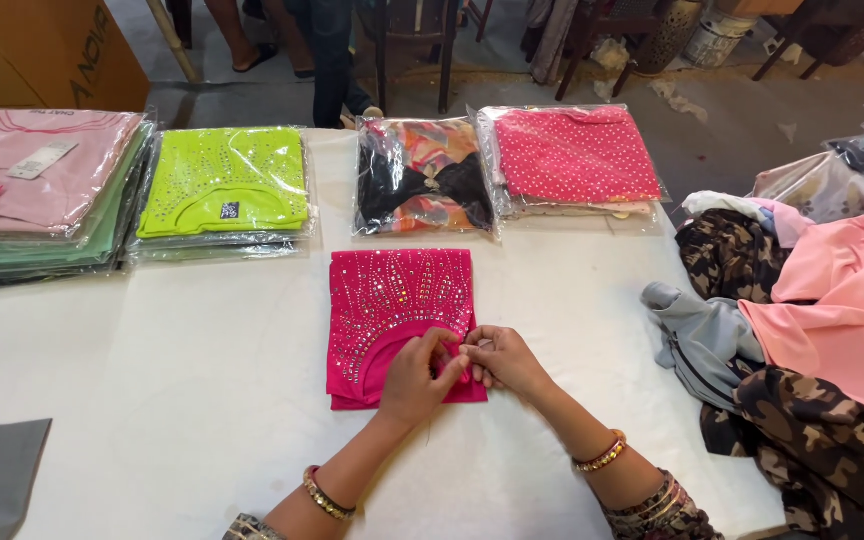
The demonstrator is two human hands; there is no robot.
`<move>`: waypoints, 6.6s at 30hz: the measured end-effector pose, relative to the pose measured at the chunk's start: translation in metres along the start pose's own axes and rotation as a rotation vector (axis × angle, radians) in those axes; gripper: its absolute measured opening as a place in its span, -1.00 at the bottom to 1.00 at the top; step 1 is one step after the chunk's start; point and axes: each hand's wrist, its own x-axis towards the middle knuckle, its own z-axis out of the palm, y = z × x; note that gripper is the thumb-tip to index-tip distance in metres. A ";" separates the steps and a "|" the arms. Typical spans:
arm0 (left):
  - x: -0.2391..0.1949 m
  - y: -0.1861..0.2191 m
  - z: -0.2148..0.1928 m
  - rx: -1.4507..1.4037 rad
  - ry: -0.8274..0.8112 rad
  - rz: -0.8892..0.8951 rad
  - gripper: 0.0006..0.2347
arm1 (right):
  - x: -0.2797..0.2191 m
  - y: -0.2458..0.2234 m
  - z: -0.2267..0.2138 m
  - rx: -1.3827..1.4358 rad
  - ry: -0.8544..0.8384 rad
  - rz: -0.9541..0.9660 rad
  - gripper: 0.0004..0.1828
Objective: The person unfolds a pink long-sleeved shirt with rhinestone embellishments on a white table, smooths it out, and folds it into a compact square. They then place the folded shirt into a clear plastic bag and seal it.
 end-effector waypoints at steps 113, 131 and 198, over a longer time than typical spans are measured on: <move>-0.013 0.003 -0.102 0.370 -0.152 0.267 -0.83 | -0.077 -0.038 0.004 -0.962 -0.034 -0.441 -0.58; 0.053 -0.036 -0.110 0.423 0.108 0.128 -0.84 | 0.008 -0.031 -0.036 -0.840 0.395 -0.671 -0.87; 0.094 -0.101 -0.062 0.865 -0.242 0.026 -0.37 | 0.109 -0.033 0.036 -1.441 0.099 -0.547 -0.18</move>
